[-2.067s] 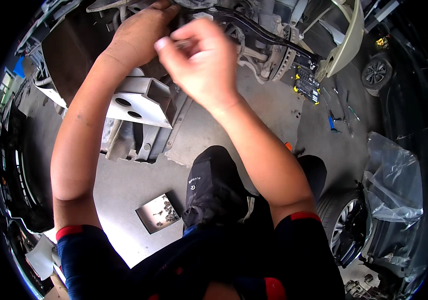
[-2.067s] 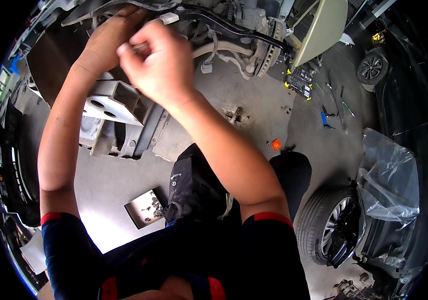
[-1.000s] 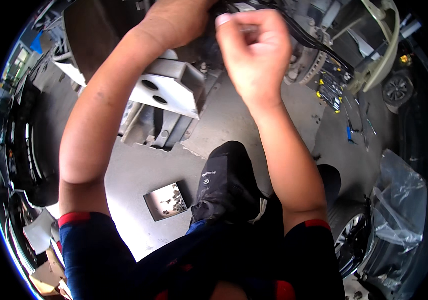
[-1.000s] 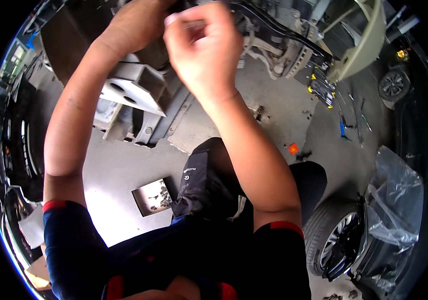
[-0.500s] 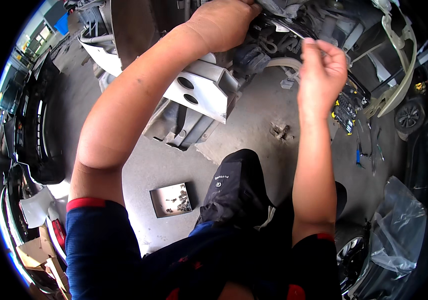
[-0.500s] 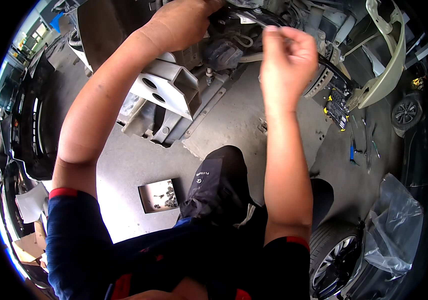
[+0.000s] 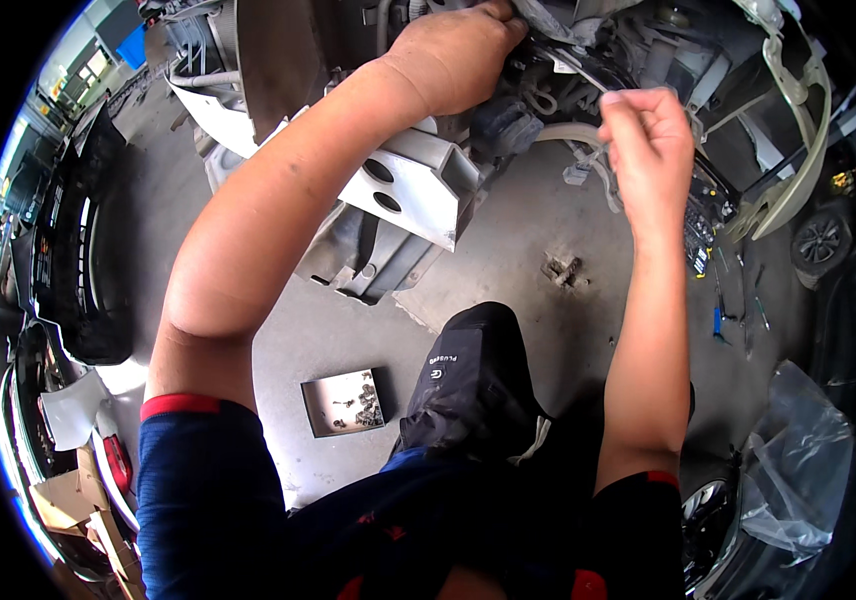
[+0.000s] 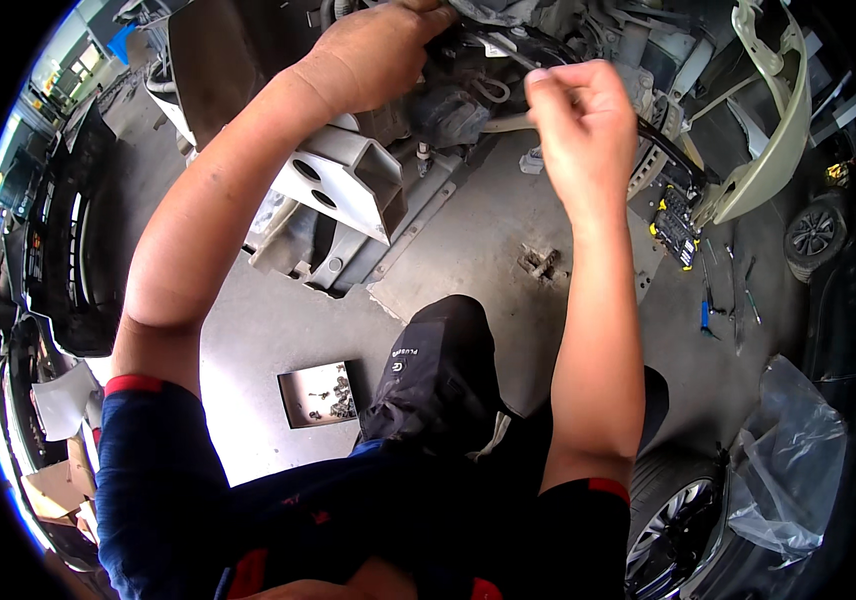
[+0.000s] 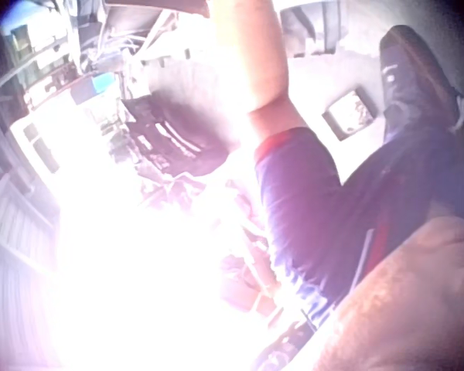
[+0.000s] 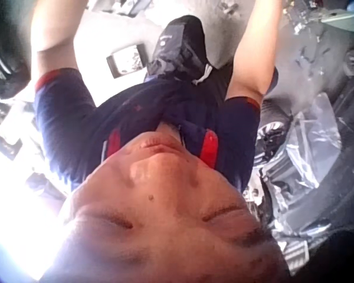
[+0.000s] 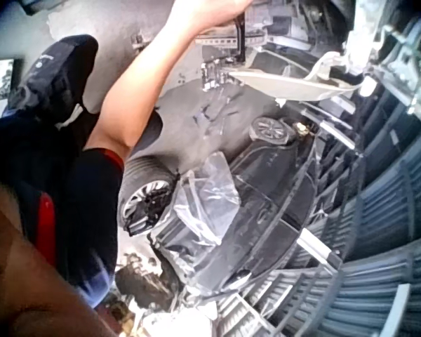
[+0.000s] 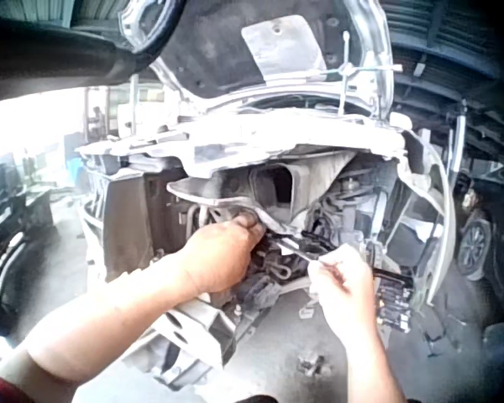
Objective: The person holds a car headlight, detaches and adjusts a support bracket on a vehicle, secures a bracket to a fender panel by tightening a bolt with a wrench, and positions the fender panel onto the vehicle frame.
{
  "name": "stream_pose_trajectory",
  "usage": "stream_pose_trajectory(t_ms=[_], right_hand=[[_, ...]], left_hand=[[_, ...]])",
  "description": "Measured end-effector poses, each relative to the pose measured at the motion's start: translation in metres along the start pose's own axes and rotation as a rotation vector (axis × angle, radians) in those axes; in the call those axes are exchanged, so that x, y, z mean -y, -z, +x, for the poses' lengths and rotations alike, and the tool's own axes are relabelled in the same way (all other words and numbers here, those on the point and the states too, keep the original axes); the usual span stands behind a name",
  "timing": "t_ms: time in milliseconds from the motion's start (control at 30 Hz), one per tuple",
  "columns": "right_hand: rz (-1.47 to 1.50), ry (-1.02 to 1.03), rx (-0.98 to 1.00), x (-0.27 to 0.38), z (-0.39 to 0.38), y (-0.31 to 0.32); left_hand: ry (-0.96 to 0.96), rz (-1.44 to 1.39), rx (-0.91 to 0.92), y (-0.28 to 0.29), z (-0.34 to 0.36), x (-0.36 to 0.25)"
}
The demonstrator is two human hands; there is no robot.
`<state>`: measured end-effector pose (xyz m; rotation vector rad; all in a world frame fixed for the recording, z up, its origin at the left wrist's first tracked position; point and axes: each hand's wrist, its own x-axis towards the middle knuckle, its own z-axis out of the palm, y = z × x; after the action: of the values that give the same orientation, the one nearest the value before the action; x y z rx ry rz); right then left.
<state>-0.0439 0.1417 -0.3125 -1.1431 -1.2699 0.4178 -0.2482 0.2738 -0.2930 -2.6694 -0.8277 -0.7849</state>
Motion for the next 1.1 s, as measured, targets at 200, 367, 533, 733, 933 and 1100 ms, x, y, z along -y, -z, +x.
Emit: stream_pose_trajectory(t_ms=[200, 367, 533, 733, 933, 1100], right_hand=[[0.518, -0.507, 0.474, 0.023, 0.033, 0.031], [0.49, -0.711, 0.683, 0.026, 0.054, 0.014], [0.613, -0.702, 0.282, 0.051, 0.005, -0.059], [0.39, -0.735, 0.472, 0.055, 0.018, -0.05], [0.617, -0.725, 0.547, 0.025, 0.041, -0.004], [0.512, -0.687, 0.339, 0.035, 0.031, -0.015]], left_hand=[[0.105, -0.042, 0.157, 0.019, 0.007, -0.011], [0.114, -0.093, 0.27, 0.03, 0.007, -0.013], [0.087, -0.15, 0.173, 0.02, 0.002, -0.006], [0.091, -0.199, 0.256, 0.029, 0.009, -0.01], [0.064, -0.088, 0.115, 0.017, 0.011, -0.011], [0.019, -0.067, 0.05, 0.012, 0.011, -0.011]])
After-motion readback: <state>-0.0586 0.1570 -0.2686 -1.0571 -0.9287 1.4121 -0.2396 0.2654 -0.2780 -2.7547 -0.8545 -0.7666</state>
